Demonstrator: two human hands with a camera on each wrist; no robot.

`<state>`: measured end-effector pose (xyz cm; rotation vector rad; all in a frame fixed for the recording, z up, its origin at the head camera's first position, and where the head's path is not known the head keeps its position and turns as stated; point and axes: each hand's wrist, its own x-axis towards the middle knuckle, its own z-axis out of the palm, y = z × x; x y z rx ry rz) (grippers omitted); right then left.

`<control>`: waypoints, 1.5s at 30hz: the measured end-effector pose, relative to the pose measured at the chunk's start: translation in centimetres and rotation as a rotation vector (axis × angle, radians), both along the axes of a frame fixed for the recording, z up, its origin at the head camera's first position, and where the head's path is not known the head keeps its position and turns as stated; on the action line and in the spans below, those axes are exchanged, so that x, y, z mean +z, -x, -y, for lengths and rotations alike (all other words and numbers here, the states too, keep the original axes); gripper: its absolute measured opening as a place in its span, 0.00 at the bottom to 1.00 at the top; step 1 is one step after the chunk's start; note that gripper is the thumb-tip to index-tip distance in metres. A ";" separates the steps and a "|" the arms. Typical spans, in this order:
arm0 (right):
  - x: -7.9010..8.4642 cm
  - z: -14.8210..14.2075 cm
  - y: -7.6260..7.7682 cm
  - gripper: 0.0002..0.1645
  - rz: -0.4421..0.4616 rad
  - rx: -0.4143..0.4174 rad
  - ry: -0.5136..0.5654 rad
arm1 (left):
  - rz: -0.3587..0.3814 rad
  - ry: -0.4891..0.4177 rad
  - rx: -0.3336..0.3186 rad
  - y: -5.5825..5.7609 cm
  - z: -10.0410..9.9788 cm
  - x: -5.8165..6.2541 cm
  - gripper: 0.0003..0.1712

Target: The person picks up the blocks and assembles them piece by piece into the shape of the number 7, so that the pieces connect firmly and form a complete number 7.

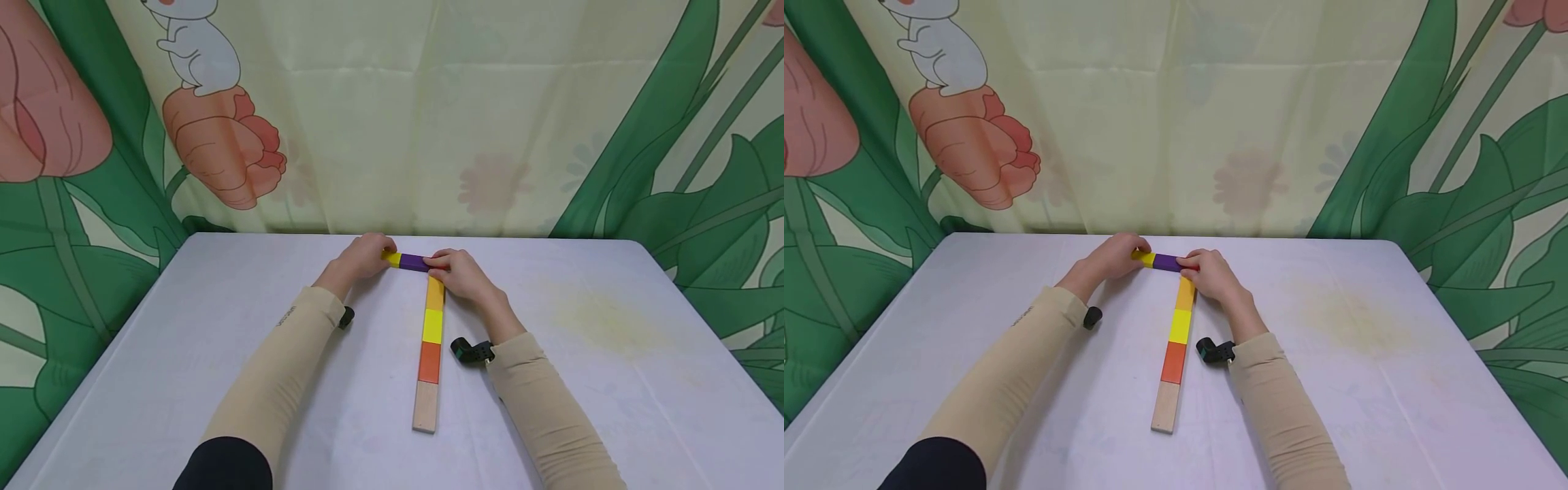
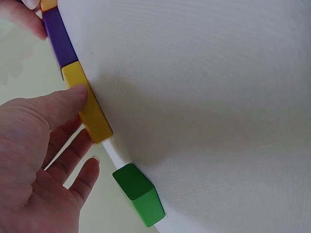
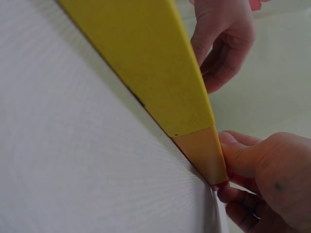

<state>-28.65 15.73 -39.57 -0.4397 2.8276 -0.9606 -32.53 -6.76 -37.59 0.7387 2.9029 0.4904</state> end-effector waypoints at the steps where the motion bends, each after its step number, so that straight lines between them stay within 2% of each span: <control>1: 0.0 0.0 0.0 0.22 -0.002 0.000 -0.001 | 0.001 -0.002 0.001 0.0 0.0 0.0 0.18; 10: 0.0 0.0 0.0 0.22 -0.014 0.010 -0.007 | 0.010 -0.009 -0.003 -0.2 -0.1 0.2 0.17; 24: -0.1 0.0 0.1 0.22 -0.015 0.009 -0.005 | 0.011 -0.024 -0.018 0.0 0.0 -0.1 0.18; 33: -0.1 -0.1 -0.1 0.21 -0.056 0.026 0.001 | 0.025 -0.041 -0.003 -0.1 -0.1 0.0 0.17; 45: -0.1 -0.1 -0.1 0.21 -0.048 0.020 0.004 | 0.016 -0.045 -0.002 -0.2 -0.2 0.0 0.17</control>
